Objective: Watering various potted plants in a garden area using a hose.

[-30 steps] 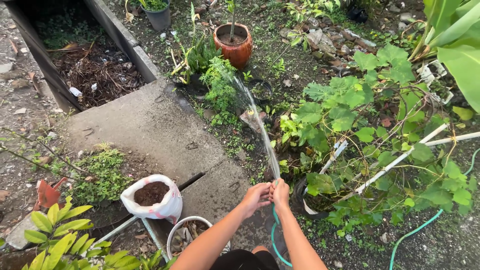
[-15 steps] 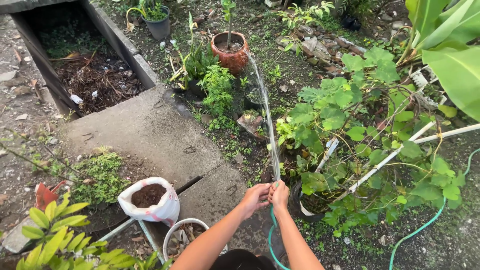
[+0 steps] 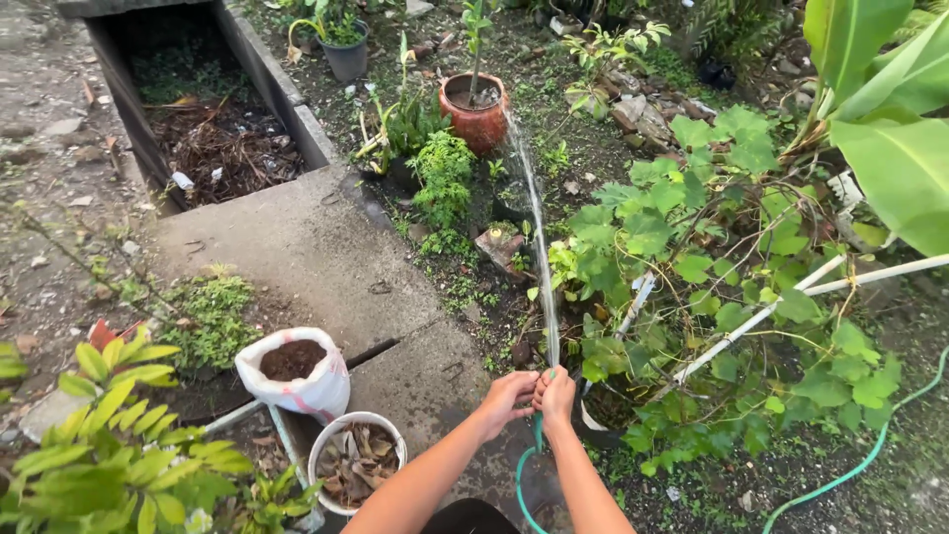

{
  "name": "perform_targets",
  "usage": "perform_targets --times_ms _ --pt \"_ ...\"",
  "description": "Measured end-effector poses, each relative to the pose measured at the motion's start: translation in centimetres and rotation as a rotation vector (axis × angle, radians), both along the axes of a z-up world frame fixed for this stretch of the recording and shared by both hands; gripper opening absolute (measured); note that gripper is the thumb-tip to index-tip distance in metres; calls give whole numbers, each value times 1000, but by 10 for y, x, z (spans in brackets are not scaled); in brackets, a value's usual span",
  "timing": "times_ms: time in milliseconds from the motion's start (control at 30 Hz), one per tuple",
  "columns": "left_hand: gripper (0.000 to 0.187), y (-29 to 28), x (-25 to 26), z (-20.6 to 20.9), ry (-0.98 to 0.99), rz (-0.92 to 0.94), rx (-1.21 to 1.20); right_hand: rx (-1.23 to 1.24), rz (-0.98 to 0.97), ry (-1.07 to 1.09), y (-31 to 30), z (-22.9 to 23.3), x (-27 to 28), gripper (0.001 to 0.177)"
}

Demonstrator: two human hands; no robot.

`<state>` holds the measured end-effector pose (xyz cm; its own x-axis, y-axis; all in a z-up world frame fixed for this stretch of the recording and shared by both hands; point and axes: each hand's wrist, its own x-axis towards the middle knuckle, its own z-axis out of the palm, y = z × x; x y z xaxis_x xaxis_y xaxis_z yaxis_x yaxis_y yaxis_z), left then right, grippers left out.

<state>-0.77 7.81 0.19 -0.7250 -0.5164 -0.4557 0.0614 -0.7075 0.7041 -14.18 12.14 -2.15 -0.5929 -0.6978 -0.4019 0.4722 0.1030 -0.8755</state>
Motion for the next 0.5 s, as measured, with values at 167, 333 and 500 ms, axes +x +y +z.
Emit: perform_targets --times_ms 167,333,500 --pt "37 45 2 -16 -48 6 -5 18 98 -51 47 -21 -2 48" --pt "38 121 19 -57 -89 60 71 265 349 -189 113 -68 4 52" --pt "39 192 44 -92 -238 229 98 271 596 -221 167 -84 41 49"
